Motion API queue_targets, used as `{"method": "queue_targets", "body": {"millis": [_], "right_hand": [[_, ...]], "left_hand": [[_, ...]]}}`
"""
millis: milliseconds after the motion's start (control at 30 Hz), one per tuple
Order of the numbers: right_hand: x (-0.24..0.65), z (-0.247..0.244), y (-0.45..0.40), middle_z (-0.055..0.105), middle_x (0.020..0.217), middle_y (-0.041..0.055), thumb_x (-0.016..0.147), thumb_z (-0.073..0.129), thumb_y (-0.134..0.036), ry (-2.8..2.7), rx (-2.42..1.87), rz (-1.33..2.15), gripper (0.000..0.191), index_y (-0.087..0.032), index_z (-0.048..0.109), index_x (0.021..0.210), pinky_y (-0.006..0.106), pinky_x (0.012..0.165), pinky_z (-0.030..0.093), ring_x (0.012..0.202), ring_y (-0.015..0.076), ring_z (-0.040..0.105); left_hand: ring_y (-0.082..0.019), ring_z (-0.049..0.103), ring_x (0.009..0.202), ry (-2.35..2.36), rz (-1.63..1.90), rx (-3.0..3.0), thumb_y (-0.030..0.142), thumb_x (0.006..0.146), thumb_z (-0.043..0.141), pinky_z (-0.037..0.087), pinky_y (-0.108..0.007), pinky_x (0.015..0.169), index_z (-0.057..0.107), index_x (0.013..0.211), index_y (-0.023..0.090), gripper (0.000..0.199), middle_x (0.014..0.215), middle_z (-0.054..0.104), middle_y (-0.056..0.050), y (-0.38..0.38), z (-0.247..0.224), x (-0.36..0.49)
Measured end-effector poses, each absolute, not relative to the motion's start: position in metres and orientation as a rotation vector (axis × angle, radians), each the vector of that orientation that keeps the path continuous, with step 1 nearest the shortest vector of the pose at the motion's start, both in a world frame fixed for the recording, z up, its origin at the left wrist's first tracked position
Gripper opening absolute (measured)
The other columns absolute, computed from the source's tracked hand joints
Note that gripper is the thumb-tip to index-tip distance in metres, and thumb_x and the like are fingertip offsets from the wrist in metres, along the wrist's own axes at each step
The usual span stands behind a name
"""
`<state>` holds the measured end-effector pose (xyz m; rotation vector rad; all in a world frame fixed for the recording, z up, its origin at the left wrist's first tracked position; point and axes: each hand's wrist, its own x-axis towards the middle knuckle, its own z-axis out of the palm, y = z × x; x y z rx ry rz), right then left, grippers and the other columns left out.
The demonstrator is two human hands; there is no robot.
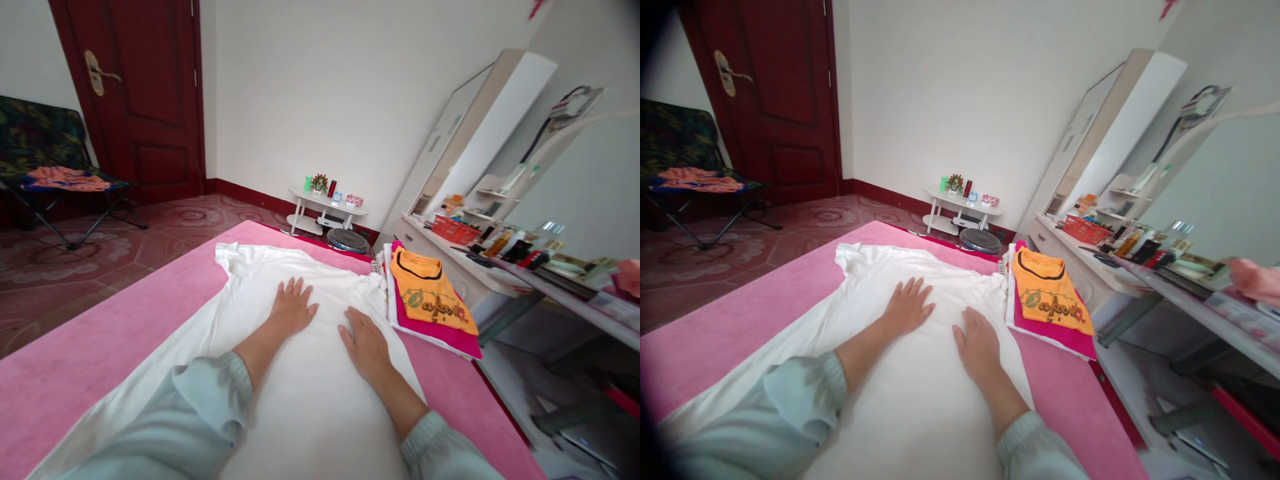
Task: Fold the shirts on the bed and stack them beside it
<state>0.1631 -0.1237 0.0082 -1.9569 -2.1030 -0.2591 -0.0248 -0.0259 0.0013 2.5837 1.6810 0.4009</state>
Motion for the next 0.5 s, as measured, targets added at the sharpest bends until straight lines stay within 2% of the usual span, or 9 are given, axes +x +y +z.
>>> {"method": "queue_targets", "body": {"millis": [100,200,300,400,500], "right_hand": [[0.17,0.025,-0.106,0.065,0.105,0.009,0.092,0.038,-0.032,-2.18,-1.972,-0.327,0.029,-0.018,0.061,0.102,0.029,0.084,0.04,0.098,0.0199,0.057],[0.181,0.044,-0.068,0.067,0.088,0.0061,0.088,0.041,-0.026,-2.192,-1.983,-0.294,0.025,-0.019,0.064,0.082,0.027,0.075,0.041,0.086,0.0187,0.06],[0.193,0.06,-0.018,0.067,0.093,0.0068,0.081,0.045,-0.016,-1.985,-1.893,-0.131,0.021,-0.017,0.066,0.083,0.027,0.081,0.04,0.091,0.0189,0.059],[0.191,0.064,0.031,0.067,0.098,0.009,0.076,0.044,-0.01,-1.801,-1.84,0.034,0.025,-0.014,0.067,0.087,0.029,0.087,0.04,0.097,0.0196,0.058],[0.171,0.054,0.072,0.067,0.09,0.009,0.076,0.045,-0.01,-1.711,-1.837,0.2,0.033,-0.012,0.062,0.105,0.03,0.079,0.045,0.087,0.0187,0.061]], "left_hand": [[-0.031,0.012,0.14,1.658,0.413,2.576,0.056,0.09,0.023,0.008,-0.053,0.111,0.033,0.143,0.022,0.064,0.153,0.021,-0.01,-0.022,-0.011,-0.025],[-0.032,0.01,0.141,1.643,0.406,2.563,0.056,0.09,0.023,0.007,-0.053,0.111,0.033,0.143,0.023,0.064,0.153,0.02,-0.009,-0.023,-0.009,-0.025],[-0.031,0.01,0.141,1.638,0.412,2.55,0.057,0.09,0.022,0.006,-0.053,0.111,0.033,0.143,0.024,0.063,0.153,0.019,-0.008,-0.024,-0.006,-0.025],[-0.031,0.01,0.141,1.635,0.454,2.548,0.057,0.09,0.022,0.005,-0.053,0.111,0.034,0.142,0.025,0.063,0.153,0.021,-0.007,-0.024,-0.007,-0.025],[-0.032,0.011,0.14,1.628,0.487,2.547,0.057,0.089,0.024,0.005,-0.054,0.111,0.035,0.141,0.024,0.062,0.153,0.022,-0.008,-0.025,-0.007,-0.025]]}}
